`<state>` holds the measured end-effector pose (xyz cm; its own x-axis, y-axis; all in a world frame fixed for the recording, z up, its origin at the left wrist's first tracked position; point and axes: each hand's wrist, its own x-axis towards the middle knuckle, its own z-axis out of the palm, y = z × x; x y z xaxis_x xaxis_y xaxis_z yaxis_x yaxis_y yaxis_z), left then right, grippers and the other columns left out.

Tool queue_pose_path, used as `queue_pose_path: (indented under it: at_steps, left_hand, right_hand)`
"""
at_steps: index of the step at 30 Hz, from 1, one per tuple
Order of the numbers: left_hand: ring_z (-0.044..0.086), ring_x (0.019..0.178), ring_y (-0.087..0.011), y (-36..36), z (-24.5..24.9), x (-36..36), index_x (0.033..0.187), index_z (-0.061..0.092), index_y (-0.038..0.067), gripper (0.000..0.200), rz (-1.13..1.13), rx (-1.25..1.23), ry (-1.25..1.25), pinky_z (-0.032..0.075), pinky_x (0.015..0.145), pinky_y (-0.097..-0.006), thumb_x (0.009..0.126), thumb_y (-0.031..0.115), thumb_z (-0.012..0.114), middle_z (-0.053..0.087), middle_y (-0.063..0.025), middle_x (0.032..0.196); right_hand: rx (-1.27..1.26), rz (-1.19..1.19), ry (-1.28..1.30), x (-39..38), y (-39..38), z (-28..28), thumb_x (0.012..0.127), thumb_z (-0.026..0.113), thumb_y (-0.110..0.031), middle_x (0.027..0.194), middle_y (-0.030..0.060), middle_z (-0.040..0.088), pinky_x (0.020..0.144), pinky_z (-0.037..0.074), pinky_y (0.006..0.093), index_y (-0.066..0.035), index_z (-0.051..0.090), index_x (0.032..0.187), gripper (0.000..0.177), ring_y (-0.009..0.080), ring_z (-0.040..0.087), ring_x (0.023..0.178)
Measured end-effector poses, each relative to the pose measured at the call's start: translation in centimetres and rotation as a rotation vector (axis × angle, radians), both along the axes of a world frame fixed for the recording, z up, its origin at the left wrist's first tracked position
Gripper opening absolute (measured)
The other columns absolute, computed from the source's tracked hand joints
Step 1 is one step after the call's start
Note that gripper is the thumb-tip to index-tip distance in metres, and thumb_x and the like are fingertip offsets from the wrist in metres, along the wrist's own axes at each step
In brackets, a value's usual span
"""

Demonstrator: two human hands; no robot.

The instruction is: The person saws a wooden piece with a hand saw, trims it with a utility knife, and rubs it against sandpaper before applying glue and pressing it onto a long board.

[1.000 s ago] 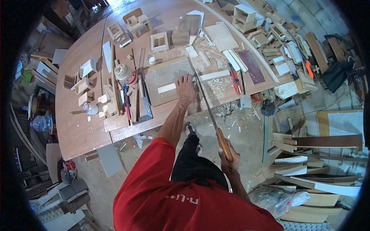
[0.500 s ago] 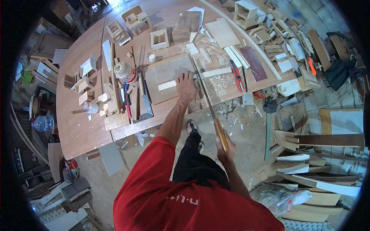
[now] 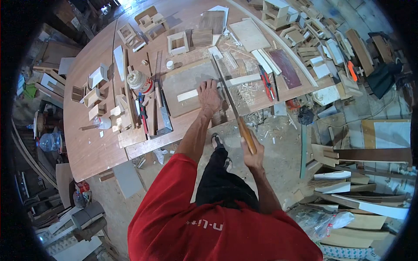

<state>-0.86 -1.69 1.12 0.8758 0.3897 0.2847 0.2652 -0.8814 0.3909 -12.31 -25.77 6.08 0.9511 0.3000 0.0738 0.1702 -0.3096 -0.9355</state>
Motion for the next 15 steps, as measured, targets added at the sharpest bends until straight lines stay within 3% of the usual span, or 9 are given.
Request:
queue_pose_path:
  at_steps: [6,8,9,11,15]
  left_hand:
    - [0.044,0.105,-0.0310,0.2,-0.5,0.2,0.105,0.056,0.008,0.034,0.029,-0.024,-0.018,0.033,0.091,-0.0424,0.071,0.008,0.056,0.052,-0.0094,0.109]
    - [0.044,0.105,-0.0310,0.0,-0.5,0.1,0.105,0.056,0.008,0.034,0.023,-0.029,0.012,0.033,0.091,-0.0425,0.071,0.009,0.057,0.052,-0.0093,0.109]
    - [0.044,0.105,-0.0310,0.0,-0.8,0.1,0.105,0.056,0.008,0.034,0.024,-0.029,-0.001,0.033,0.091,-0.0427,0.071,0.009,0.057,0.052,-0.0093,0.109]
    - [0.044,0.105,-0.0310,-0.2,-0.9,0.2,0.105,0.056,0.008,0.035,0.022,-0.036,-0.011,0.033,0.091,-0.0430,0.071,0.009,0.057,0.052,-0.0093,0.109]
    - [0.044,0.105,-0.0310,0.0,-0.2,0.1,0.106,0.056,0.008,0.036,0.031,-0.031,-0.014,0.033,0.092,-0.0434,0.070,0.009,0.057,0.051,-0.0096,0.109]
  right_hand:
    - [-0.133,0.001,0.128,-4.7,-4.1,4.1,0.087,0.063,-0.018,0.088,0.0155,0.067,0.064,0.049,0.0271,-0.004,0.052,0.129,0.046,0.0186,0.063,0.068]
    - [-0.171,-0.031,0.356,-5.8,-5.1,5.6,0.087,0.062,-0.017,0.092,0.0164,0.067,0.067,0.049,0.0275,-0.006,0.052,0.129,0.045,0.0178,0.063,0.071]
    - [-0.169,-0.033,0.354,-5.3,-4.7,4.9,0.087,0.062,-0.017,0.092,0.0164,0.067,0.067,0.049,0.0275,-0.006,0.052,0.129,0.045,0.0178,0.063,0.071]
    - [-0.195,-0.029,0.073,-3.0,-3.1,3.0,0.088,0.061,-0.017,0.092,0.0161,0.067,0.069,0.049,0.0283,-0.005,0.052,0.129,0.043,0.0173,0.061,0.074]
    - [-0.097,-0.021,0.113,0.7,0.7,2.5,0.088,0.060,-0.016,0.096,0.0183,0.066,0.073,0.050,0.0297,-0.005,0.052,0.129,0.044,0.0199,0.065,0.082]
